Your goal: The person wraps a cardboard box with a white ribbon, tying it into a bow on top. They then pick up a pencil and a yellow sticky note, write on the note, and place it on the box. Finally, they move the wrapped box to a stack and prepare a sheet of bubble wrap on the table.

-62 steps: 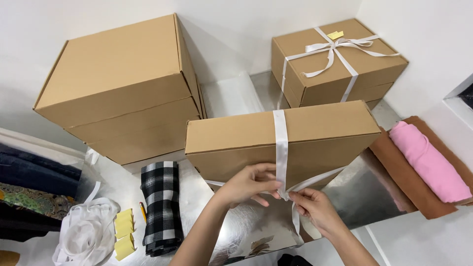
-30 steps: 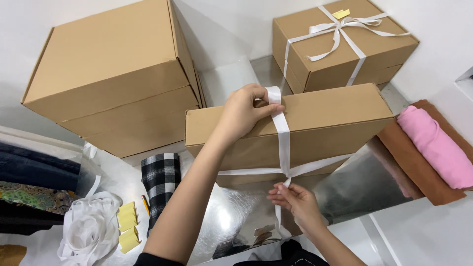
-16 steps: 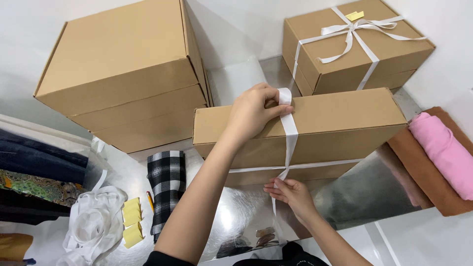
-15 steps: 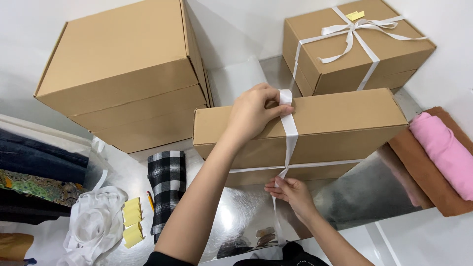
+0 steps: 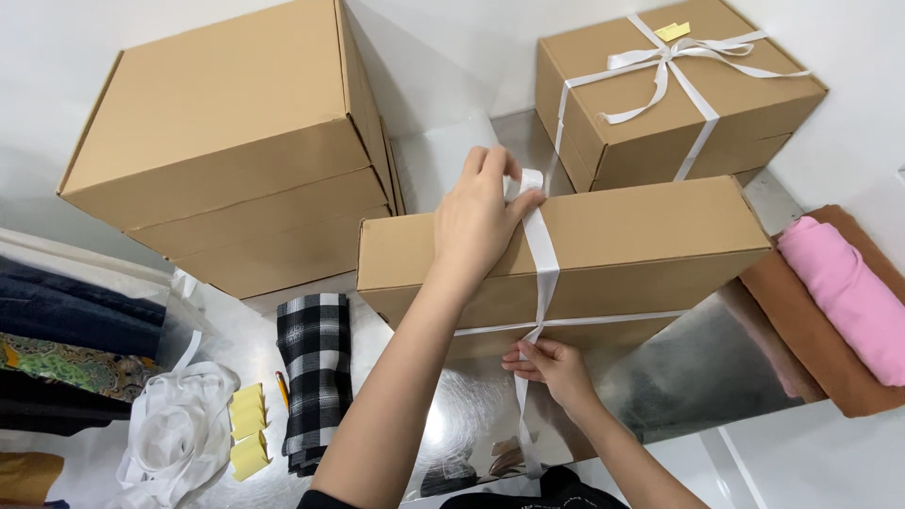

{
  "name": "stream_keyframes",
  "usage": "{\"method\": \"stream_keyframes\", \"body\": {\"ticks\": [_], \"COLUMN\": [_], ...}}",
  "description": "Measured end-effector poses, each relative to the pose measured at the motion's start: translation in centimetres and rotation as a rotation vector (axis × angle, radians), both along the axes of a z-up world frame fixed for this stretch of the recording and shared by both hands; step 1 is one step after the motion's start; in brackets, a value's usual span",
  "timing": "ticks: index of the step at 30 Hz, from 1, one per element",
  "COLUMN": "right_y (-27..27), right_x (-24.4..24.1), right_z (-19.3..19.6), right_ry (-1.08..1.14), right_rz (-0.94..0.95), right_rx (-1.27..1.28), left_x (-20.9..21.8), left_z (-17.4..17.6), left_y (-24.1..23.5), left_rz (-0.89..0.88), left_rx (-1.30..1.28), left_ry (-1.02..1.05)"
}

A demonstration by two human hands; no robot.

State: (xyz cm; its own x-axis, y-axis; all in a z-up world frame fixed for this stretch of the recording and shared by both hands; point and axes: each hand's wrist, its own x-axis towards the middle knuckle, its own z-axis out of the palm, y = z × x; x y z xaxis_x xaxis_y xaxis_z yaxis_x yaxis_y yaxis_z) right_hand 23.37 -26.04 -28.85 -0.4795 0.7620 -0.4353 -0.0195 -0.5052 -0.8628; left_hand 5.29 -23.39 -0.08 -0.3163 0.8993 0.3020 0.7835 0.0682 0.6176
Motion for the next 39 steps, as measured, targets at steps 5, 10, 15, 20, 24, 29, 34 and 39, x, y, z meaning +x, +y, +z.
{"method": "stream_keyframes", "body": {"ticks": [5, 10, 15, 20, 24, 29, 34, 39], "right_y": [0.5, 0.6, 1.3, 1.3, 0.7, 0.6, 0.7, 0.4], "right_x": [-0.1, -0.3, -0.5, -0.2, 0.2, 0.7, 1.1, 2.2], "right_z": [-1.4, -2.1, -3.5, -1.1, 1.5, 1.0, -2.0, -3.9], "right_ry": [0.012, 0.019, 0.038, 0.017, 0.001, -0.008, -0.06, -0.116], "right_rz": [0.019, 0.005, 0.046, 0.055, 0.065, 0.093, 0.184, 0.319], "right_rx": [0.022, 0.035, -0.007, -0.04, -0.05, -0.04, 0.011, 0.001], "left_x": [1.1, 0.1, 0.0, 1.6, 2.7, 3.2, 2.4, 1.3], "left_z": [1.3, -2.5, -4.3, -0.6, 2.8, -1.4, -1.5, 3.5], "left_y": [-0.9, 1.3, 1.9, -1.5, -4.8, -4.2, -3.4, -2.8], "left_rz": [-0.027, -0.06, -0.059, -0.142, -0.293, -0.299, -0.35, -0.442], "left_rx": [0.055, 0.065, 0.142, 0.047, -0.16, -0.218, -0.121, -0.159], "left_ry": [0.066, 0.211, 0.303, 0.154, 0.2, 0.525, 0.643, 0.522]}}
